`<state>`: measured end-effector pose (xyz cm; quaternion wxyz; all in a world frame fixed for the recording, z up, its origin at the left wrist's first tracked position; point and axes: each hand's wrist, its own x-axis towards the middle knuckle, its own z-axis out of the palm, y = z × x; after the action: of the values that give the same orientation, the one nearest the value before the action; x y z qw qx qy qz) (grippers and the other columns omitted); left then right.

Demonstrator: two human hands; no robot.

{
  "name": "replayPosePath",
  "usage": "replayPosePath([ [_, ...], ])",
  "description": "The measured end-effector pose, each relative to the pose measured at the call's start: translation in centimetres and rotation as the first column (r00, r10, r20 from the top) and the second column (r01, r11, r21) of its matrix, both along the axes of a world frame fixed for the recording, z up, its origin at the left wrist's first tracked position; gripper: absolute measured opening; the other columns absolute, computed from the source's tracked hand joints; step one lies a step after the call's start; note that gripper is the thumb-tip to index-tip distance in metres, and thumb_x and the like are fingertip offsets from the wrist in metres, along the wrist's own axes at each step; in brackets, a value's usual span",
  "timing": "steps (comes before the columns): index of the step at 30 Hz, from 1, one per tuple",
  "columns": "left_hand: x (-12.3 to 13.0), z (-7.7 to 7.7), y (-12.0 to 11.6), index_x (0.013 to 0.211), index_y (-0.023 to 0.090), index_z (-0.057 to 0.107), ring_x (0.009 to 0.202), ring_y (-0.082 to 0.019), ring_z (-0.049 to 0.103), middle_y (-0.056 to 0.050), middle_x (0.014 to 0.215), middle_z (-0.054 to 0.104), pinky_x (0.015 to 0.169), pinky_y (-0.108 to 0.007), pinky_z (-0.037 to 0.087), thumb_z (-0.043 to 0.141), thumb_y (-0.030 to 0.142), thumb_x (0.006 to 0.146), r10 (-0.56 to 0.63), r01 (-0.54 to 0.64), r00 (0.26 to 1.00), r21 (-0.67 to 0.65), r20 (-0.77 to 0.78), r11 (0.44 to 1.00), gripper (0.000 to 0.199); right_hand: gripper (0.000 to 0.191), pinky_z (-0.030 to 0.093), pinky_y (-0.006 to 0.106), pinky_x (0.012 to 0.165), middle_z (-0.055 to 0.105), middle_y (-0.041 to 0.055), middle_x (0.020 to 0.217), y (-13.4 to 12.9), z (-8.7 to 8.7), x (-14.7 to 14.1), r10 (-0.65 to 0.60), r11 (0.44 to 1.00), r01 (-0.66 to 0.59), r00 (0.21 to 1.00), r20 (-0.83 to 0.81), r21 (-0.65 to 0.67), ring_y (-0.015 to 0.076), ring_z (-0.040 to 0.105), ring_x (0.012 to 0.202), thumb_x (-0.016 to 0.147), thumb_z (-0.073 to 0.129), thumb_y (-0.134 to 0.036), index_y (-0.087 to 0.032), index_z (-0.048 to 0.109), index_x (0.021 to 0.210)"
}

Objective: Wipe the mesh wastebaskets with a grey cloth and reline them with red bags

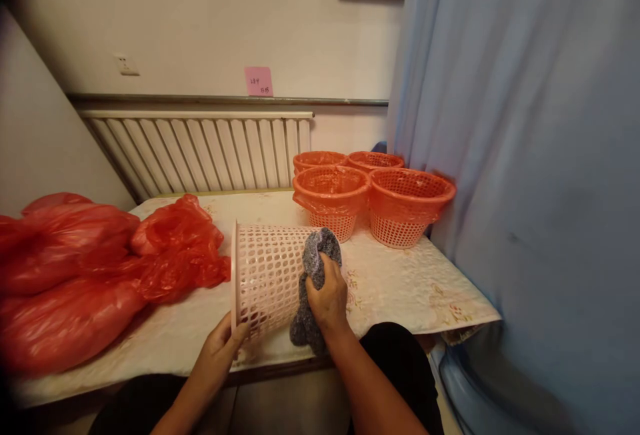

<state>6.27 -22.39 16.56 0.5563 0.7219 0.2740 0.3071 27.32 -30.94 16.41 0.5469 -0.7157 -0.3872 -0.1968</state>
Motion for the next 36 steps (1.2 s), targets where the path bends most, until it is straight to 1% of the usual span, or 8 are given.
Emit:
replayPosePath([
  [6, -1.1, -3.0, 0.6, 0.112, 0.017, 0.066, 0.115, -0.029, 0.058, -0.011, 0.12, 0.067, 0.103, -0.043, 0.04, 0.057, 0.051, 0.081, -0.052, 0.052, 0.999, 0.03, -0.009, 0.998, 0.046, 0.046, 0.046, 0.043, 0.096, 0.063, 0.0152, 0.117, 0.3, -0.1, 1.0, -0.077, 0.997, 0.076, 0.995, -0.056, -0.017, 0.0271, 0.059, 0.11, 0.078, 0.053, -0.025, -0.011, 0.055, 0.122],
  [14, -1.4, -3.8, 1.3, 0.112, 0.018, 0.067, 0.115, -0.03, 0.058, -0.011, 0.119, 0.068, 0.104, -0.044, 0.039, 0.06, 0.05, 0.079, -0.056, 0.057, 0.998, 0.042, -0.032, 0.997, 0.047, 0.047, 0.045, 0.044, 0.096, 0.063, 0.0169, 0.117, 0.7, -0.7, 2.1, -0.18, 0.984, 0.179, 0.973, -0.147, -0.02, 0.0288, 0.059, 0.109, 0.078, 0.053, -0.027, -0.01, 0.056, 0.122],
  [19, -1.0, -3.0, 1.4, 0.117, 0.019, 0.065, 0.116, -0.029, 0.057, -0.009, 0.121, 0.067, 0.105, -0.042, 0.037, 0.056, 0.047, 0.084, -0.152, 0.153, 0.988, 0.04, -0.02, 0.987, 0.045, 0.046, 0.048, 0.042, 0.091, 0.061, 0.0132, 0.112, 0.7, -0.9, -1.8, 0.072, 0.997, -0.07, 0.992, 0.103, -0.016, 0.0257, 0.058, 0.105, 0.079, 0.053, -0.023, -0.014, 0.051, 0.125],
  [23, -0.5, -1.7, 0.6, 0.115, 0.019, 0.066, 0.113, -0.028, 0.058, -0.007, 0.117, 0.069, 0.102, -0.039, 0.04, 0.056, 0.048, 0.084, -0.155, 0.155, 0.988, 0.011, 0.024, 0.988, 0.044, 0.049, 0.053, 0.039, 0.073, 0.06, 0.0116, 0.097, 0.3, -1.1, -6.6, 0.331, 0.943, -0.315, 0.879, 0.342, -0.103, 0.0253, 0.06, 0.087, 0.08, 0.053, -0.027, -0.014, 0.047, 0.127],
  [27, -0.4, -1.1, 0.0, 0.113, 0.017, 0.067, 0.109, -0.028, 0.059, -0.007, 0.114, 0.07, 0.098, -0.037, 0.043, 0.055, 0.048, 0.085, -0.11, 0.11, 0.992, 0.0, 0.055, 0.994, 0.043, 0.045, 0.051, 0.035, 0.061, 0.059, 0.009, 0.085, 0.3, -1.3, -8.0, 0.405, 0.914, -0.379, 0.816, 0.413, -0.147, 0.0231, 0.059, 0.072, 0.083, 0.05, -0.031, -0.014, 0.049, 0.124],
  [30, -0.5, -1.3, 0.1, 0.116, 0.017, 0.065, 0.111, -0.027, 0.058, -0.007, 0.117, 0.068, 0.101, -0.037, 0.041, 0.053, 0.047, 0.087, -0.12, 0.12, 0.99, -0.007, 0.068, 0.993, 0.044, 0.045, 0.052, 0.037, 0.071, 0.062, 0.011, 0.095, 0.6, -1.3, -5.6, 0.313, 0.95, -0.288, 0.881, 0.354, -0.123, 0.0243, 0.061, 0.084, 0.082, 0.051, -0.027, -0.015, 0.05, 0.125],
  [33, -0.7, -1.5, 0.1, 0.12, 0.018, 0.063, 0.115, -0.026, 0.056, -0.007, 0.122, 0.066, 0.104, -0.037, 0.038, 0.053, 0.044, 0.088, -0.143, 0.144, 0.987, 0.001, 0.072, 0.99, 0.043, 0.047, 0.049, 0.04, 0.087, 0.063, 0.0133, 0.112, 0.6, -1.1, -1.6, 0.074, 0.997, -0.071, 0.989, 0.13, -0.027, 0.0259, 0.059, 0.102, 0.08, 0.052, -0.027, -0.015, 0.052, 0.125],
  [36, -1.0, -2.0, 0.0, 0.123, 0.019, 0.062, 0.115, -0.026, 0.056, -0.007, 0.123, 0.066, 0.104, -0.037, 0.038, 0.054, 0.041, 0.087, -0.167, 0.167, 0.983, 0.005, 0.073, 0.986, 0.042, 0.049, 0.046, 0.042, 0.091, 0.064, 0.0139, 0.113, 0.4, -0.8, 1.8, -0.156, 0.987, 0.151, 0.977, -0.145, -0.047, 0.0282, 0.06, 0.103, 0.078, 0.051, -0.033, -0.015, 0.055, 0.123],
])
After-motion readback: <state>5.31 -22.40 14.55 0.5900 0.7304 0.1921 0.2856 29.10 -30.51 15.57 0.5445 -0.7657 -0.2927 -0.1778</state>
